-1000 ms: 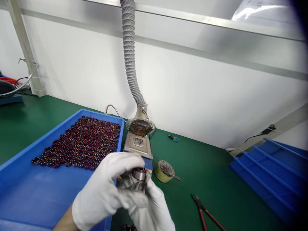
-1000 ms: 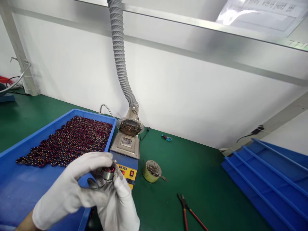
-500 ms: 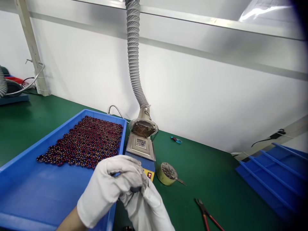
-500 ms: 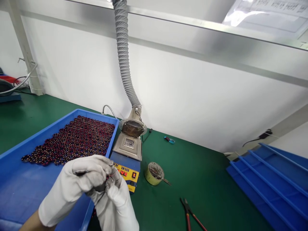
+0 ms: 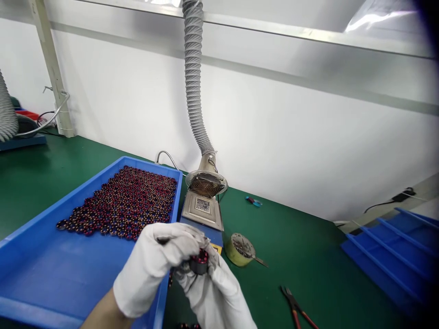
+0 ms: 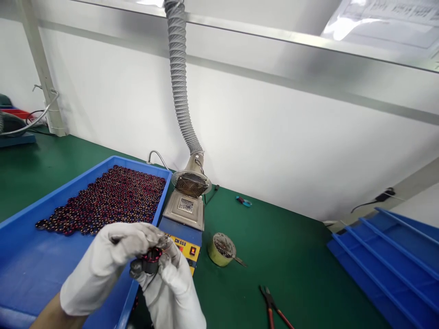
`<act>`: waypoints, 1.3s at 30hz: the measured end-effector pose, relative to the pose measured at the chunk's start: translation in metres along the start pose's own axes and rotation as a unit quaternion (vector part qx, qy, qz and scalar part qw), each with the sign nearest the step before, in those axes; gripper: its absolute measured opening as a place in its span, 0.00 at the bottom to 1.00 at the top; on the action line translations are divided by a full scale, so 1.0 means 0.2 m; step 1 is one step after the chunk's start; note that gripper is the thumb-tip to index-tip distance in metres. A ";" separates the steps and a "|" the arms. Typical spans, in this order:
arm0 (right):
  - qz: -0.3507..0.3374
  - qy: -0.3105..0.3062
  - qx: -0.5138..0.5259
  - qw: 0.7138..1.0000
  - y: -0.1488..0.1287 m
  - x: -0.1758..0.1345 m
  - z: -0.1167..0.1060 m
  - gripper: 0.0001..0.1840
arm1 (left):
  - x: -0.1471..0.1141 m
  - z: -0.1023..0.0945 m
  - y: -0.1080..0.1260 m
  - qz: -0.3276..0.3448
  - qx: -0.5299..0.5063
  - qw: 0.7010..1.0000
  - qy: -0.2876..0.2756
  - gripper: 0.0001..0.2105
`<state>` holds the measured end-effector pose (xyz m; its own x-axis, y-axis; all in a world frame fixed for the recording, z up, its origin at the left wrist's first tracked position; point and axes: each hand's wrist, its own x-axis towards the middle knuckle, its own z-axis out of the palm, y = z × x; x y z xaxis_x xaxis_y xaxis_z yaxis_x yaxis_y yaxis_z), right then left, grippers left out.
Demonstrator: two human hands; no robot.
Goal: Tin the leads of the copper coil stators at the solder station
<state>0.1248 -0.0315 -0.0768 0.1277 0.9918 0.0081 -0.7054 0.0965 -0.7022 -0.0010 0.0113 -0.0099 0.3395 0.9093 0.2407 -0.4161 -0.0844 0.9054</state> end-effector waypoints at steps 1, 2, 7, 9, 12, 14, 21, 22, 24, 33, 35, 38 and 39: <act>0.000 0.001 0.001 1.000 0.00 0.00 -0.01 0.18 | 0.00 -0.01 0.01 0.008 -0.012 1.000 0.025 0.06; -0.002 0.001 0.002 1.000 -0.01 0.01 -0.02 0.19 | 0.00 -0.02 0.02 0.016 -0.004 0.999 0.033 0.05; 0.016 -0.013 -0.012 1.000 -0.03 0.08 -0.07 0.15 | -0.01 -0.05 0.07 -0.056 0.157 0.982 -0.086 0.11; 0.023 -0.016 -0.010 1.000 -0.03 0.08 -0.07 0.16 | -0.01 -0.03 0.06 -0.048 0.120 0.986 -0.104 0.11; 0.019 -0.023 -0.007 1.000 -0.04 0.05 -0.04 0.21 | -0.02 -0.01 0.03 -0.024 0.030 0.994 -0.106 0.10; 0.024 -0.031 -0.006 0.999 -0.04 0.03 -0.02 0.22 | -0.03 -0.02 0.01 -0.024 -0.029 0.995 -0.092 0.09; 0.021 -0.022 -0.029 0.999 -0.06 0.00 0.03 0.18 | -0.03 -0.05 0.08 -0.071 0.012 0.997 -0.019 0.08; 0.012 -0.018 -0.038 0.999 -0.07 0.01 0.03 0.16 | -0.03 -0.04 0.09 -0.095 0.050 0.993 -0.054 0.11; -0.001 -0.008 -0.051 0.999 -0.09 0.02 0.03 0.13 | -0.03 -0.03 0.09 -0.098 0.088 0.985 -0.108 0.12; -0.303 0.149 -0.154 0.929 -0.07 -0.03 0.17 0.16 | -0.08 -0.04 0.09 0.147 0.139 0.978 -0.053 0.06; -0.402 0.189 -0.207 0.872 -0.03 -0.05 0.22 0.16 | -0.07 -0.04 0.08 0.094 0.120 0.988 -0.017 0.08; -0.501 0.220 -0.283 0.787 0.03 -0.07 0.25 0.15 | -0.05 0.00 0.05 -0.065 0.075 0.992 -0.073 0.17; -0.511 0.226 -0.306 0.771 0.05 -0.07 0.24 0.14 | -0.04 0.03 0.02 -0.097 0.053 0.989 -0.095 0.16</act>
<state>0.0818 -0.0411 -0.0490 0.7258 0.2812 0.6278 0.3675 0.6130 -0.6994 -0.0017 0.0006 -0.0058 0.5609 0.8203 0.1113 -0.2405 0.0328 0.9701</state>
